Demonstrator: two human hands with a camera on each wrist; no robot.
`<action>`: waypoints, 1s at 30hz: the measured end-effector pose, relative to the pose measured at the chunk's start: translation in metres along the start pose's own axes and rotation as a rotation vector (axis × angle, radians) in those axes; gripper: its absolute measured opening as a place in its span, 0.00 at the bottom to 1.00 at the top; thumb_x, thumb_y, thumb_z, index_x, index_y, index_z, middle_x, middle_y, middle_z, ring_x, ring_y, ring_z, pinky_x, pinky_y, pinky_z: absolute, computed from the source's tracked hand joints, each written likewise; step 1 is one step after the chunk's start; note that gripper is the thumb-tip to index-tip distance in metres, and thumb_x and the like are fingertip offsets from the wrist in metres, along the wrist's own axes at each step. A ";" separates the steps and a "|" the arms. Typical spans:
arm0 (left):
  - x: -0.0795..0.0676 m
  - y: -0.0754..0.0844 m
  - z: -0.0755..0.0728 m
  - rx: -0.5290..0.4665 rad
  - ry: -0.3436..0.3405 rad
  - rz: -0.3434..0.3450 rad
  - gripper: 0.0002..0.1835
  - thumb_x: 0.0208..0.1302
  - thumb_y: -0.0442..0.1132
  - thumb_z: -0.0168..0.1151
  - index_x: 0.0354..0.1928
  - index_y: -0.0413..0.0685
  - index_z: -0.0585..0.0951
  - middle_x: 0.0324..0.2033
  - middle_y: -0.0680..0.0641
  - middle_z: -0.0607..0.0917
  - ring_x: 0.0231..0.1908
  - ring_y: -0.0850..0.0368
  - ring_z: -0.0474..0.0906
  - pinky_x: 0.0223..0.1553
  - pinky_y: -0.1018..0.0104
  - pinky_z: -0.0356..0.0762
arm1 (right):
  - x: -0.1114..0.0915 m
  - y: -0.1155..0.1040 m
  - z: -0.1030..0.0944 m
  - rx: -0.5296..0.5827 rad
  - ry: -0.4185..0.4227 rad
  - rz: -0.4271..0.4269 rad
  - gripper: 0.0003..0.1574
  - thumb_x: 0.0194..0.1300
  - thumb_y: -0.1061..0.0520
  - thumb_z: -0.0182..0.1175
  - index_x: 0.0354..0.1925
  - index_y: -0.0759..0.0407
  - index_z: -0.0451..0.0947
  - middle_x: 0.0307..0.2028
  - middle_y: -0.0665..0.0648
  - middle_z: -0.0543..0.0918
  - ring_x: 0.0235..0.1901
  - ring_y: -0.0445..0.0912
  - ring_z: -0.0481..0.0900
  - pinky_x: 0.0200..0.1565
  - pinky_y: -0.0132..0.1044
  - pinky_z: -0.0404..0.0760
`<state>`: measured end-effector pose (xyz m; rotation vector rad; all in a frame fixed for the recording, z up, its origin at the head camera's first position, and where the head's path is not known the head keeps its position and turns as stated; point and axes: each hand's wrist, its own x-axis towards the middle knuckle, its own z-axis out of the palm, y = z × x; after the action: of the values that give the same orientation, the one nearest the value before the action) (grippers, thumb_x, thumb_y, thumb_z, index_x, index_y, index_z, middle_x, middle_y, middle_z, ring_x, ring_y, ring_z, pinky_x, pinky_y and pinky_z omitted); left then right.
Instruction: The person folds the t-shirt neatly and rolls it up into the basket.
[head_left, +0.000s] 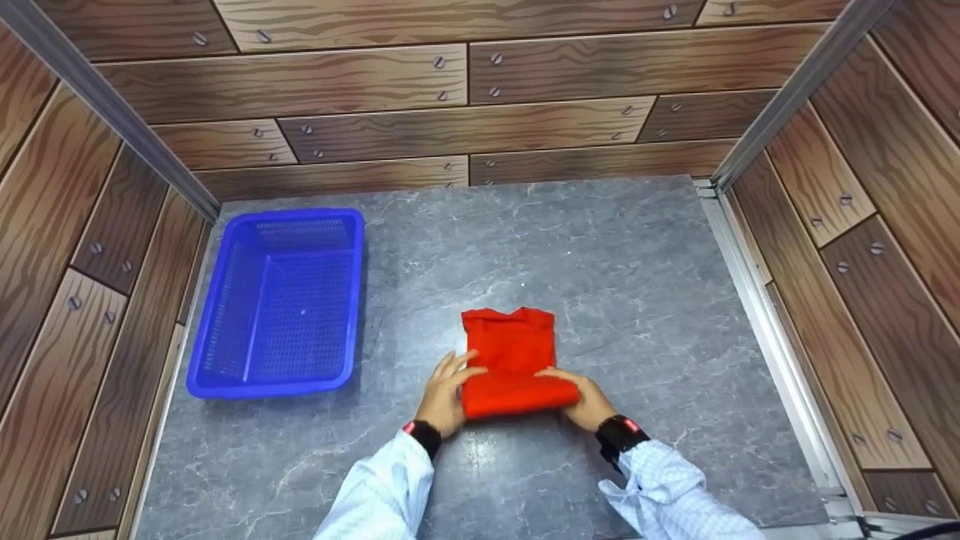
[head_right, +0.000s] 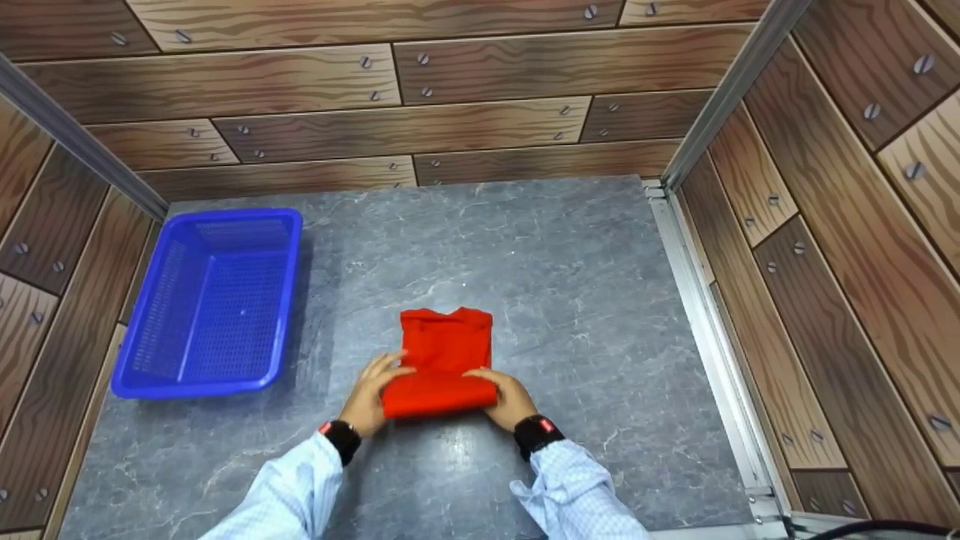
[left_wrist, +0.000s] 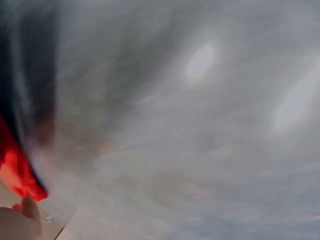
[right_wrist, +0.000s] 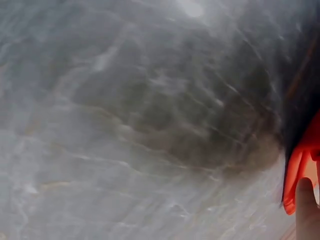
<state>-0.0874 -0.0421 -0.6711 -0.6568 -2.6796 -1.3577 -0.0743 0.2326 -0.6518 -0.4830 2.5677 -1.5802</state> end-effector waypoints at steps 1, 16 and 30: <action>0.005 0.001 -0.001 -0.052 -0.015 -0.022 0.34 0.36 0.20 0.56 0.51 0.51 0.78 0.57 0.41 0.74 0.61 0.37 0.63 0.61 0.47 0.61 | 0.002 0.000 0.000 -0.007 0.016 0.057 0.23 0.53 0.71 0.59 0.49 0.63 0.77 0.48 0.60 0.81 0.54 0.56 0.74 0.57 0.36 0.69; 0.043 0.008 0.017 -0.336 0.144 -0.458 0.18 0.65 0.41 0.54 0.53 0.42 0.67 0.33 0.42 0.85 0.31 0.54 0.81 0.34 0.65 0.76 | 0.040 0.010 0.008 0.099 0.173 0.452 0.20 0.62 0.53 0.58 0.48 0.63 0.71 0.31 0.58 0.81 0.28 0.41 0.76 0.34 0.31 0.73; 0.019 0.000 0.025 -0.347 0.286 -0.485 0.08 0.56 0.35 0.63 0.29 0.40 0.74 0.31 0.45 0.74 0.35 0.55 0.74 0.36 0.72 0.71 | 0.031 0.014 0.014 0.039 0.342 0.553 0.12 0.60 0.54 0.59 0.33 0.63 0.73 0.23 0.51 0.75 0.25 0.40 0.68 0.32 0.32 0.66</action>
<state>-0.1016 -0.0160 -0.6821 0.1920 -2.4773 -1.8822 -0.1034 0.2165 -0.6677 0.5072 2.5561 -1.5910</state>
